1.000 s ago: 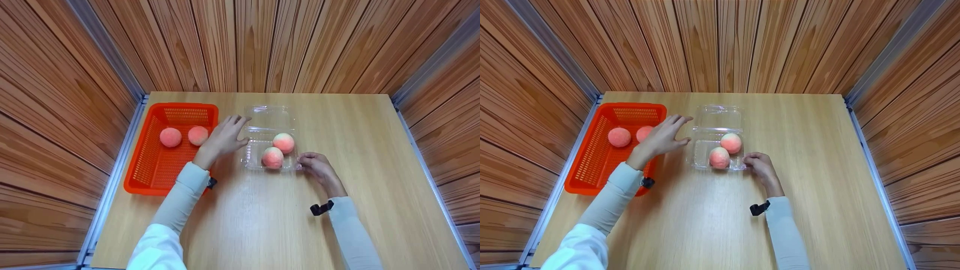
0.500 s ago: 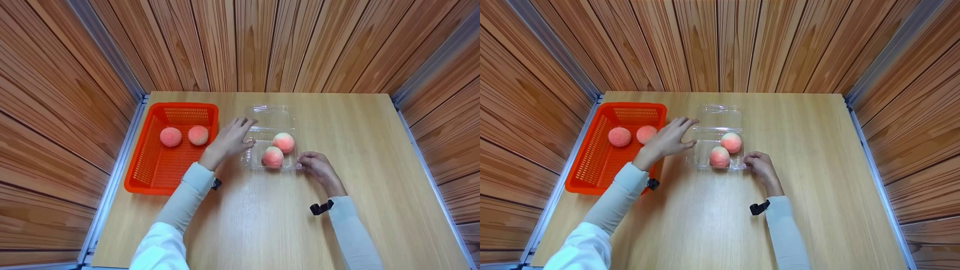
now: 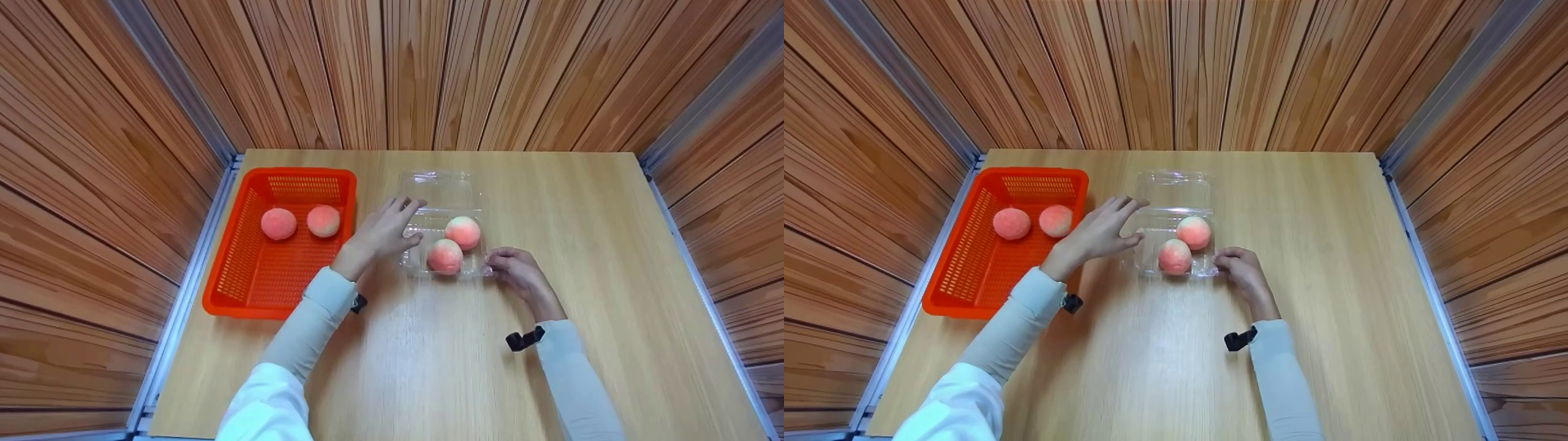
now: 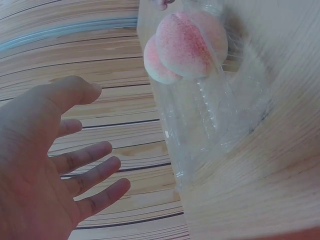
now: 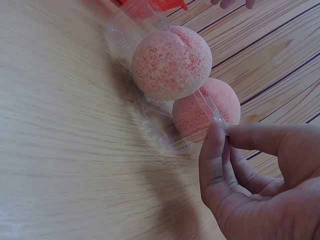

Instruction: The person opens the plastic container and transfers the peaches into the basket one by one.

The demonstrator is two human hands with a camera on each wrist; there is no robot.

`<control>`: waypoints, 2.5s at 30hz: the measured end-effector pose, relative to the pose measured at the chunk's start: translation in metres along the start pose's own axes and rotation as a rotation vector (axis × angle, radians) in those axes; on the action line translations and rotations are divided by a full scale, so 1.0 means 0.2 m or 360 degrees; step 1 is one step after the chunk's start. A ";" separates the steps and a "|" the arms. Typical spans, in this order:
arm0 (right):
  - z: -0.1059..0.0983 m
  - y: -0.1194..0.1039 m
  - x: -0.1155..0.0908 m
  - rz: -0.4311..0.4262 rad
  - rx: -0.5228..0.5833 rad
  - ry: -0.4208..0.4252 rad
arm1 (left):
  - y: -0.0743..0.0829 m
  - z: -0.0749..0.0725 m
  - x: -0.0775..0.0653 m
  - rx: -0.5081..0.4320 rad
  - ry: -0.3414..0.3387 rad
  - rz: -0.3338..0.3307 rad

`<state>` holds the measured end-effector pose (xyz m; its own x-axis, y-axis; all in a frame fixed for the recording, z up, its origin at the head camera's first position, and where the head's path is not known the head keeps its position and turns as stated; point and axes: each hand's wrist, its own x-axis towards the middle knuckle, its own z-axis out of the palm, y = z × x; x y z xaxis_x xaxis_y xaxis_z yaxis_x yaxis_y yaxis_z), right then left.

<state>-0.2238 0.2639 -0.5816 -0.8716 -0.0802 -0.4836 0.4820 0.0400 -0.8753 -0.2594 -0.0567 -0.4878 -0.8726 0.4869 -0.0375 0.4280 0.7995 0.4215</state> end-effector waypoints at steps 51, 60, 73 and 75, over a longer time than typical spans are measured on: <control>0.00 0.00 0.00 0.0034 -0.0028 0.0011 | 0.09 0.21 0.06 -0.0032 -0.0124 0.0014; -0.01 0.00 0.00 0.0024 0.0008 -0.0004 | 0.11 0.24 0.09 0.0071 -0.0157 0.0032; -0.01 -0.01 -0.01 0.0015 0.0038 -0.0009 | 0.10 0.29 0.09 0.0061 -0.0193 0.0004; -0.01 -0.01 0.00 0.0011 0.0032 -0.0006 | 0.10 0.30 0.09 0.0066 -0.0191 0.0009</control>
<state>-0.2238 0.2669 -0.5800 -0.8678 -0.0837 -0.4898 0.4899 0.0203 -0.8715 -0.2515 -0.0103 -0.5344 -0.8368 0.5280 -0.1447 0.4443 0.8094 0.3841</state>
